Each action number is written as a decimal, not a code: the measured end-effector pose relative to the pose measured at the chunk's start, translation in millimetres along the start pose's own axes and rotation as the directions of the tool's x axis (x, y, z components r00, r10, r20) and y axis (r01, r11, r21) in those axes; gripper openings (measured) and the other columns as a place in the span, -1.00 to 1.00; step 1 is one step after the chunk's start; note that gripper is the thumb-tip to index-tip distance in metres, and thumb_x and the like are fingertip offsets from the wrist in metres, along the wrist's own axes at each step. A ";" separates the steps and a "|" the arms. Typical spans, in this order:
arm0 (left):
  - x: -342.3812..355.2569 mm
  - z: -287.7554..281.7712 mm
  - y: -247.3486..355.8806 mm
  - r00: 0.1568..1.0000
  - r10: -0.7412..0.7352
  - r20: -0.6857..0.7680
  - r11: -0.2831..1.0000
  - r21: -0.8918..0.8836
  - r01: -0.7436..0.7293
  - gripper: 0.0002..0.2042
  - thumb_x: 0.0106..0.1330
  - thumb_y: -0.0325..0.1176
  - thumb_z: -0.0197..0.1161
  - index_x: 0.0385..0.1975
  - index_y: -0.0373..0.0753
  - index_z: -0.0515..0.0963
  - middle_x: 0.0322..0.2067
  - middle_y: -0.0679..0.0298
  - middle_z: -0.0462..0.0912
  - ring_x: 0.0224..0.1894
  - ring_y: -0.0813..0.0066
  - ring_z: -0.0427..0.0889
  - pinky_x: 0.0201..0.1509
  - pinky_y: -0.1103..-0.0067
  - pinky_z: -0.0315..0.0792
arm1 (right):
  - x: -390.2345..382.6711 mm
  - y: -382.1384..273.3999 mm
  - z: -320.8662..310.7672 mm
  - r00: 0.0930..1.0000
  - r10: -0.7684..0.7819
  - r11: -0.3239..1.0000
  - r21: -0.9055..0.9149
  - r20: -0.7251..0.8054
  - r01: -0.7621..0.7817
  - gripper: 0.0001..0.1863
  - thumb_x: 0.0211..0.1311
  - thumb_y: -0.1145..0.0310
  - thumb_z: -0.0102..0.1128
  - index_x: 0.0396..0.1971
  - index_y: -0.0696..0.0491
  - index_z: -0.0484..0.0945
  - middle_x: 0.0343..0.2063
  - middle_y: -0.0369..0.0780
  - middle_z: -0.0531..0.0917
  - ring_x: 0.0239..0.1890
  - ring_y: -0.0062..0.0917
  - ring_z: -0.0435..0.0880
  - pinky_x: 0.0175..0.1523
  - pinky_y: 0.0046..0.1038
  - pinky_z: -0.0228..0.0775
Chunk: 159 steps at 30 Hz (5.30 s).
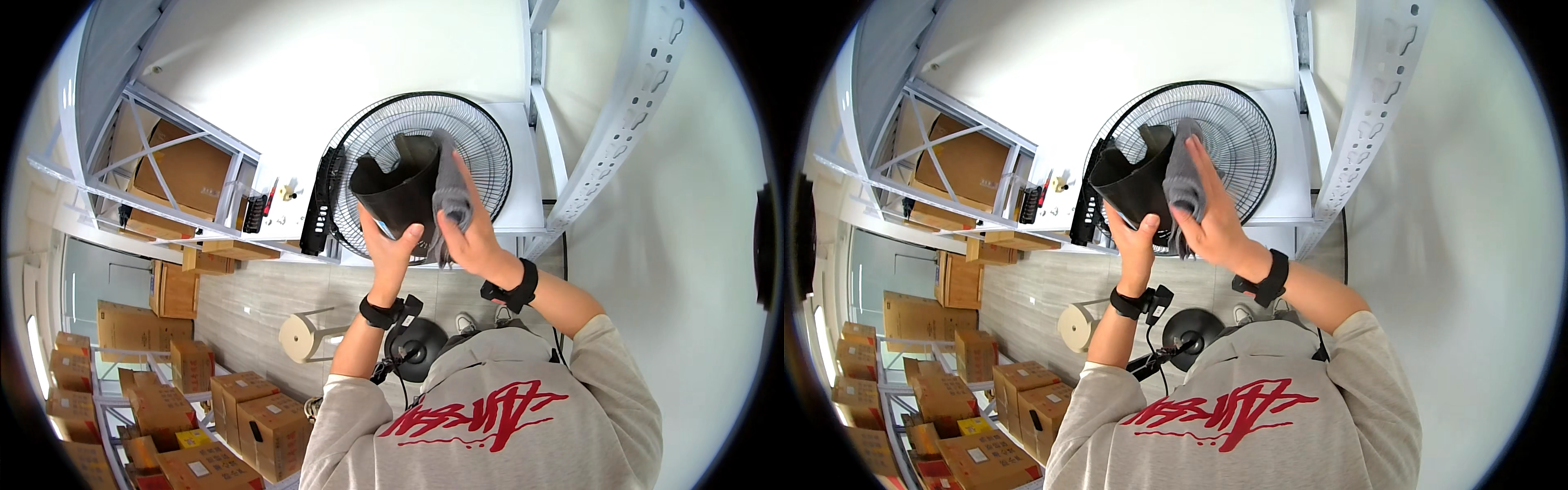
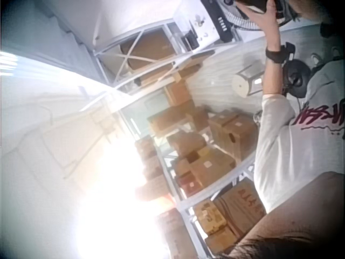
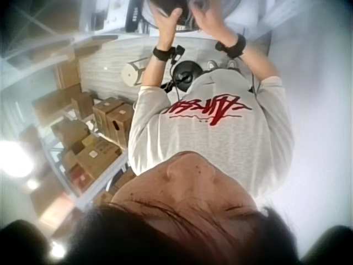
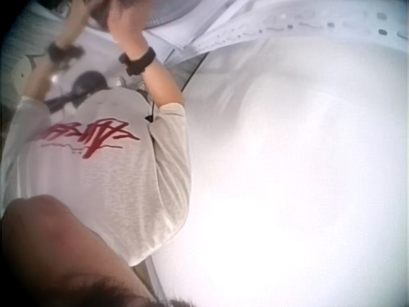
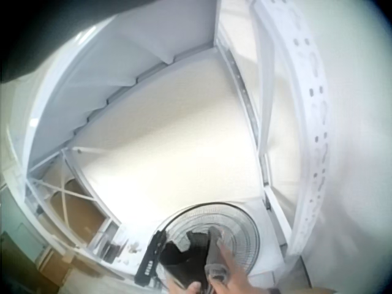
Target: The person wipes a black plastic housing with a cloth, then uses a screwdriver to unscrew and manipulate internal components and wires inside the housing. The person handles the housing and tools throughout the process.
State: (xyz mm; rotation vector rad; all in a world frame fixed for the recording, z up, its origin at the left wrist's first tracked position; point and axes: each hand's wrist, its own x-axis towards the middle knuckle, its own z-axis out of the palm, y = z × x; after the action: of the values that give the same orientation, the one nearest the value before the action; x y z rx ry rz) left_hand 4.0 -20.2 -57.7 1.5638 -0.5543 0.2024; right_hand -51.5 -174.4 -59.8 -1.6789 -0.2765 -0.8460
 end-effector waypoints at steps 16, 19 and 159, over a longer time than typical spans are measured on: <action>7.0 10.1 37.2 0.713 -0.615 0.337 0.446 -0.596 0.667 -0.25 0.29 0.44 -0.12 0.29 -0.02 0.31 0.20 0.33 0.45 0.23 0.35 0.44 0.20 0.30 0.40 | -2.8 -1.5 -1.4 0.971 0.239 0.947 0.218 0.018 -0.237 -0.30 0.33 0.20 0.09 0.36 0.22 0.13 0.40 0.08 0.09 0.42 -0.01 0.12 0.44 -0.18 0.01; 6.4 16.9 42.0 0.723 -0.643 0.252 0.451 -0.638 0.623 -0.23 0.29 0.44 -0.14 0.29 -0.05 0.32 0.23 0.31 0.44 0.25 0.32 0.43 0.24 0.29 0.39 | -13.0 -0.8 6.3 0.980 -0.191 0.971 -0.159 -0.061 0.179 -0.27 0.22 0.25 0.19 0.34 0.21 0.19 0.40 0.16 0.03 0.42 0.14 0.06 0.44 0.02 -0.07; 9.8 2.4 -12.3 0.942 -0.252 0.222 0.945 -0.154 0.289 -0.07 -0.11 -0.26 0.62 0.27 -0.33 0.18 0.13 0.12 0.43 0.15 0.37 0.46 0.23 0.44 0.36 | -11.2 25.4 -6.9 0.877 0.467 0.883 0.114 -0.115 -0.456 -0.44 0.50 -0.05 -0.15 -0.06 0.24 0.48 -0.28 -0.14 0.59 -0.21 -0.43 0.54 -0.06 -0.35 0.37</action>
State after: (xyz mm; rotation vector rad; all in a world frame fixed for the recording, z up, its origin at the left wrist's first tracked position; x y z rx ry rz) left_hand 17.6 -25.0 -64.4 1.4686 -0.4900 -0.2143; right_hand -47.0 -185.5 -85.8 -1.5091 0.1839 -0.5754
